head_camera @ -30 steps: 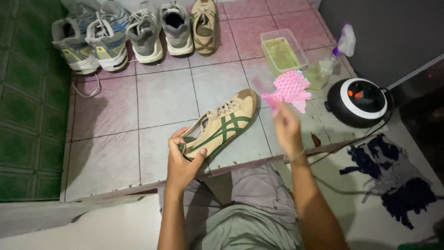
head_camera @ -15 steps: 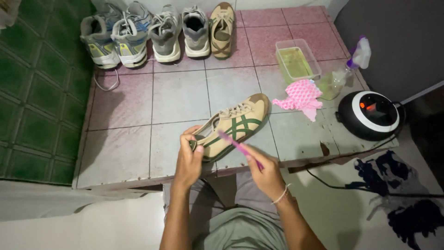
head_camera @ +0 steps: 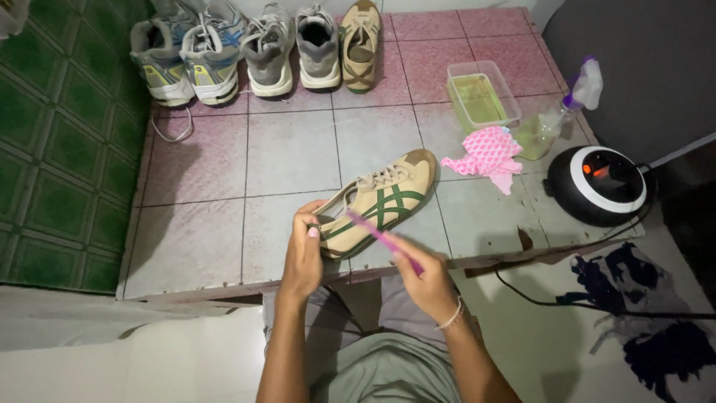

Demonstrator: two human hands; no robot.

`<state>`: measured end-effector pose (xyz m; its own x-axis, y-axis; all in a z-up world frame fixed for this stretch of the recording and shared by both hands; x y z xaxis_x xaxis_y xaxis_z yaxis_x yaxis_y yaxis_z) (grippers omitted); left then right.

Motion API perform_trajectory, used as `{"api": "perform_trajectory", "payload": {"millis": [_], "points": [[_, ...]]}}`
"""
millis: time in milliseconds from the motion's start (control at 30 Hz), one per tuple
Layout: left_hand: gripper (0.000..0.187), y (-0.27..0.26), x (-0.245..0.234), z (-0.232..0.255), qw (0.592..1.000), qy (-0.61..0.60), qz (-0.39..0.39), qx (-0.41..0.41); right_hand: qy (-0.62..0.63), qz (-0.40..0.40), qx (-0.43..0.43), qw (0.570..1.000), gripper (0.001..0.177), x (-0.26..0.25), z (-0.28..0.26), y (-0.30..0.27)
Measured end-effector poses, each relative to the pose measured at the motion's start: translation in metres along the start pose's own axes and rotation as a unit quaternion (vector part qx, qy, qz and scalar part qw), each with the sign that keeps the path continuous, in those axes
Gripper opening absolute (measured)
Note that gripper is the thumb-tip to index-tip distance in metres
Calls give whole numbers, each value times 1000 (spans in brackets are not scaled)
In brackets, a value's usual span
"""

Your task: Cleaning a sneaker with a toothbrush and cleaning solution on a tiled surface.

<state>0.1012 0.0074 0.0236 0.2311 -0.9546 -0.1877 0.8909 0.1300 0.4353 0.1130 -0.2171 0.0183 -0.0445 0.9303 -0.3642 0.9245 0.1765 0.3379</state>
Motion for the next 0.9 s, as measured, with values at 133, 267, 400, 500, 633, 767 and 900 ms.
{"api": "perform_trajectory", "payload": {"millis": [133,267,400,500,633,767,900], "points": [[20,-2,3,-3,1000,14,-2,-7,-30,28,10,999,32,-18,-20,7],[23,-3,4,3,1000,15,-10,-5,37,-58,48,997,31,-6,-8,4],[24,1,3,18,999,40,-1,22,-49,35,26,998,32,-34,0,10],[26,1,2,20,997,81,-7,6,-55,33,33,997,33,-42,-3,9],[28,-3,2,10,992,126,-6,-11,-105,46,41,993,36,-60,3,13],[30,-2,3,12,993,120,-5,-11,-79,31,46,995,35,-56,14,7],[28,-4,1,4,996,91,5,-17,-47,24,70,996,34,-59,16,2]]}}
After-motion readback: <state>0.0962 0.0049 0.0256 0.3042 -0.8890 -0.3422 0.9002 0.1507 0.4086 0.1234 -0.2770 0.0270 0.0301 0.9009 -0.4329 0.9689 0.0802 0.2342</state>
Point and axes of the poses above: each hand's wrist, its own y-axis towards the middle knuckle, its own x-axis out of the palm, z = x × y, the point moved 10 cm from there along y, towards the middle knuckle, and after that the axes turned 8 degrees about x, right-handed, at the moved point
